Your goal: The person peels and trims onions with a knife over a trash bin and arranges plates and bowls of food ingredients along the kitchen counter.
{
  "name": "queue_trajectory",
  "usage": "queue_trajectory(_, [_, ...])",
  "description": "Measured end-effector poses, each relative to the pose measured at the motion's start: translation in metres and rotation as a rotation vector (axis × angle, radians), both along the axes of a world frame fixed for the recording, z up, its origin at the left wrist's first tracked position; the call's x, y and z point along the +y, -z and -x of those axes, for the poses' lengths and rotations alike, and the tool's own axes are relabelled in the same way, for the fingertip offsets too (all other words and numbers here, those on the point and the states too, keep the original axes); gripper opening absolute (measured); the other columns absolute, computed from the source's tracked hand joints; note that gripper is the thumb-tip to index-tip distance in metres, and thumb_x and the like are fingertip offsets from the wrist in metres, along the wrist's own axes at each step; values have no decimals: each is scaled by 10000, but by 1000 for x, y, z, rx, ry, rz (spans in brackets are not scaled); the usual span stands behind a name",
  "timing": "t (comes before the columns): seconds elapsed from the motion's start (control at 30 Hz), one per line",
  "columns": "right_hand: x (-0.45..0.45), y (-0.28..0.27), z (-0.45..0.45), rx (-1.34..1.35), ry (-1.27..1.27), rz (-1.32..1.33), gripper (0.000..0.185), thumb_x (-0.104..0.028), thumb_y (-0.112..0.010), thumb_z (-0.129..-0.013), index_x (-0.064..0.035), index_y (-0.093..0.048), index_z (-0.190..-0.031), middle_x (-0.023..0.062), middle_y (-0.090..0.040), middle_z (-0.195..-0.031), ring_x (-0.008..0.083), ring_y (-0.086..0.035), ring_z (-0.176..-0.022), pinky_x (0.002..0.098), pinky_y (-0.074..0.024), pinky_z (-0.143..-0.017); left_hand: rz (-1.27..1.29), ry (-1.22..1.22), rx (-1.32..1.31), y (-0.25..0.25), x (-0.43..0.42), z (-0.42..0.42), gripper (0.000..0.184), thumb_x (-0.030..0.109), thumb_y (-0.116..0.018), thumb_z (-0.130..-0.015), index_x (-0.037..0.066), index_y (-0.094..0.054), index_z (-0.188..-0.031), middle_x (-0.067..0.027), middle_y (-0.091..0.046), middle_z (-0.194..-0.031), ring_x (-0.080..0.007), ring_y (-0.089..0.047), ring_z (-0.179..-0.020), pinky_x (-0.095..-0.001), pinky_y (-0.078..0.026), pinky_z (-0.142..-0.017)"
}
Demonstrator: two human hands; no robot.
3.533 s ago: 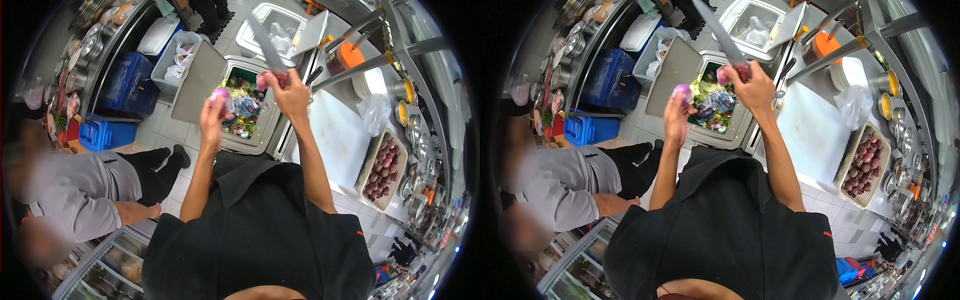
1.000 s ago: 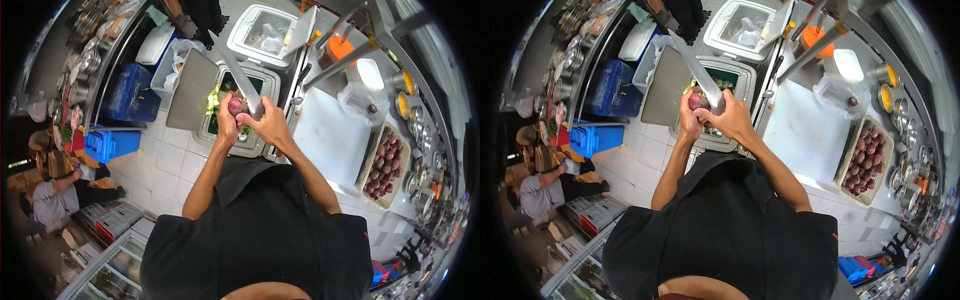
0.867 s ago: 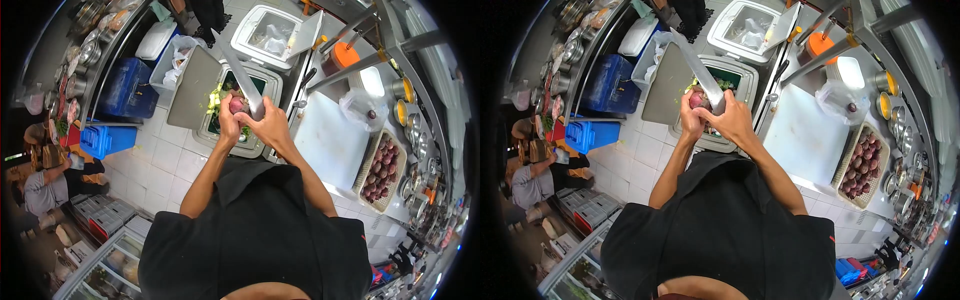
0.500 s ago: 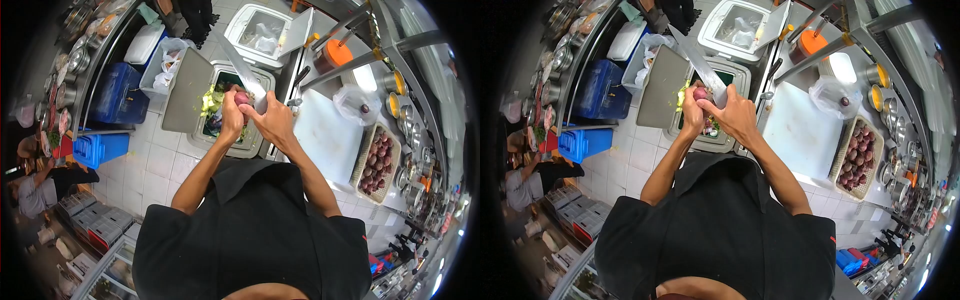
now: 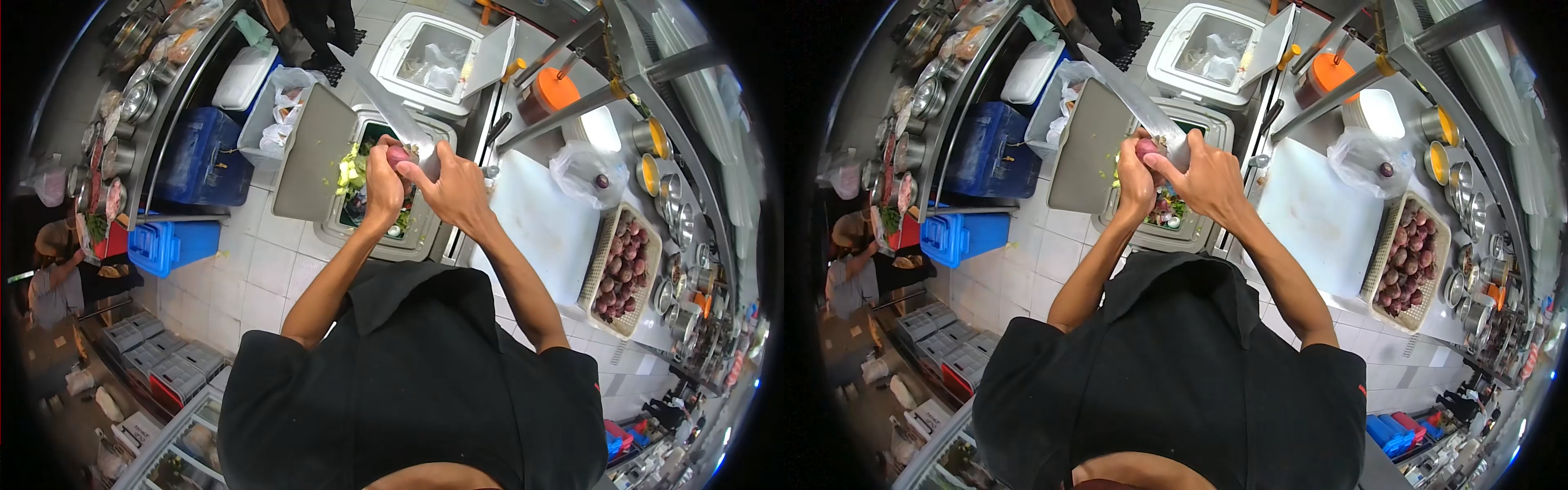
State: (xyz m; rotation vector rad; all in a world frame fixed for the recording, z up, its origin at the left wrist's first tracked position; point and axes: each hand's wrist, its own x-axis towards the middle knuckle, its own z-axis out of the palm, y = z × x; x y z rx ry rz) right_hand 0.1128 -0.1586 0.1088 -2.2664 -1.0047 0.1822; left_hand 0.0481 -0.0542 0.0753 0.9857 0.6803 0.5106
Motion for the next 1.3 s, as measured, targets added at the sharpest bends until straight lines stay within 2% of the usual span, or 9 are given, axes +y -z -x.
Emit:
queue_trajectory(0.3, [-2,2,-12,-22,-83,-66,627,-587,-610,-850,31,-512,-824,227,-594,-591,391,-628,-545,436,-482,-518,220,448,58,-6,24,-3,346,369,-341,-982,152,-467,-744,46,-386,-557,-53,-253,-388,-223,-161,-347])
queue_trajectory(0.4, [-5,9,-22,-17,-141,-99,604,-564,-637,-842,25,-521,-789,205,-572,-575,353,-596,-503,416,-457,-508,293,579,36,-3,33,-6,363,380,-338,-992,148,-473,-747,53,-386,-549,-46,-263,-390,-221,-175,-344])
queue_trajectory(0.47, [-4,8,-27,195,-150,-181,595,-560,-671,-820,11,-521,-740,178,-545,-553,304,-548,-474,392,-432,-500,326,662,-41,-3,39,-5,385,401,-344,-996,145,-479,-741,60,-396,-553,-40,-274,-394,-217,-204,-351])
queue_trajectory(0.6, [6,19,-29,185,-134,-250,590,-555,-704,-795,0,-518,-717,151,-539,-546,273,-524,-473,373,-422,-497,386,534,-266,17,32,-8,337,391,-407,-963,113,-544,-833,16,-501,-630,-67,-351,-420,-239,-252,-392])
queue_trajectory(0.67, [12,27,-29,157,-69,-295,582,-551,-725,-775,-7,-524,-726,143,-545,-547,264,-534,-473,367,-421,-494,349,98,-159,12,17,-13,308,389,-419,-954,124,-547,-863,25,-507,-648,-67,-375,-451,-241,-257,-403])
queue_trajectory(0.8, [23,24,-23,-44,-20,-370,567,-537,-754,-751,-30,-506,-699,121,-550,-538,260,-531,-453,360,-418,-468,425,-182,-215,15,2,-17,291,397,-415,-952,136,-539,-932,26,-520,-684,-75,-389,-475,-239,-250,-413])
queue_trajectory(0.97, [27,29,-25,-239,-26,-375,570,-509,-772,-738,-45,-454,-646,99,-475,-494,272,-494,-428,361,-391,-441,326,-300,-60,0,-3,-11,339,436,-399,-960,160,-545,-828,41,-524,-679,-86,-448,-526,-262,-312,-465])
queue_trajectory(1.03, [28,29,-25,-262,-37,-405,554,-469,-788,-730,-49,-442,-630,93,-448,-495,280,-474,-429,368,-379,-437,212,-186,-71,13,3,-8,403,487,-382,-965,148,-564,-844,34,-536,-679,-93,-490,-557,-271,-357,-495])
queue_trajectory(1.3, [32,25,-24,-513,-71,-478,528,-407,-812,-708,-69,-426,-582,72,-404,-509,266,-417,-418,356,-338,-437,362,-342,-103,9,-4,-15,455,502,-352,-969,114,-567,-871,5,-597,-729,-98,-512,-550,-246,-358,-450])
